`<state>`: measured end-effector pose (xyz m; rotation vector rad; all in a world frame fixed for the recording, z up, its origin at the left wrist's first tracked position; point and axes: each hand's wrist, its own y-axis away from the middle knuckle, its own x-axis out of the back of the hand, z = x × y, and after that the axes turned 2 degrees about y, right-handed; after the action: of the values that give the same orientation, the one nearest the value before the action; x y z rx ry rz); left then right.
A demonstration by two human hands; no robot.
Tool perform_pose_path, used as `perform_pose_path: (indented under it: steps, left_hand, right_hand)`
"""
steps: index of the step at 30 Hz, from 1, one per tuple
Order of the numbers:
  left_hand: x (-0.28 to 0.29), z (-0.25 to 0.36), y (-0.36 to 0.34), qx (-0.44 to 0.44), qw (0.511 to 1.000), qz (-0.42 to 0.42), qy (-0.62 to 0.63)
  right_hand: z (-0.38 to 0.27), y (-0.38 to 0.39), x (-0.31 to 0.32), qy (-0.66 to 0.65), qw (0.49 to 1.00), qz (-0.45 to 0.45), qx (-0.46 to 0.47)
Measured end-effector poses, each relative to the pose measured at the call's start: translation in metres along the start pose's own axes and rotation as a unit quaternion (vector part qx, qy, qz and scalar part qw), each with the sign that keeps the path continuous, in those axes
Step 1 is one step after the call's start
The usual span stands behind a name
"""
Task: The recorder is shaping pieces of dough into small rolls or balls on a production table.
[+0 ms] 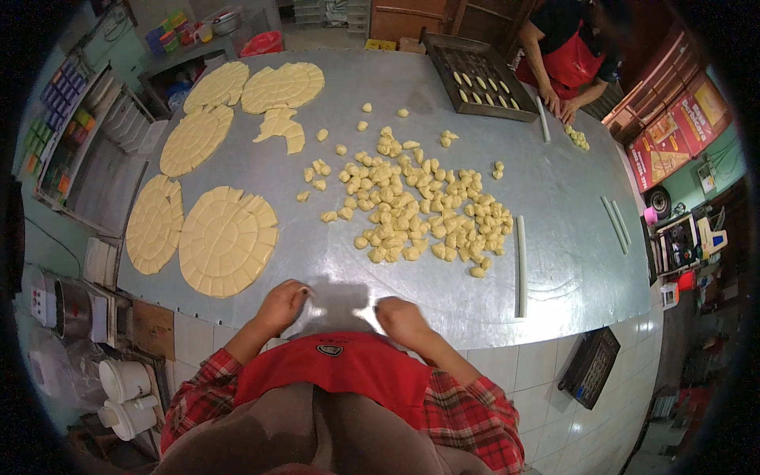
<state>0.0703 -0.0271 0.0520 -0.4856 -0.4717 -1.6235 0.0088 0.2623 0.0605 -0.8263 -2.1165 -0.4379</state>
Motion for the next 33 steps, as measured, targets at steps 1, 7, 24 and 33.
perform_pose_path:
  steps: [1,7,24,33]
  left_hand:
    - [0.006,-0.012,0.007,-0.032,0.993,0.073,-0.088]
    - [-0.038,-0.035,-0.019,-0.114,0.966,0.050,-0.227]
    - [-0.064,0.036,-0.086,0.022,0.894,-0.094,0.437]
    - [0.147,-0.111,-0.310,0.071,0.961,0.266,-0.019]
  right_hand:
    - [0.017,0.014,-0.001,0.030,0.997,0.002,-0.066]
    - [0.026,0.027,-0.034,0.160,0.986,-0.016,0.045]
    - [0.004,-0.057,-0.005,-0.085,0.975,0.200,-0.039]
    - [0.099,-0.069,0.174,0.337,0.852,0.355,-0.186]
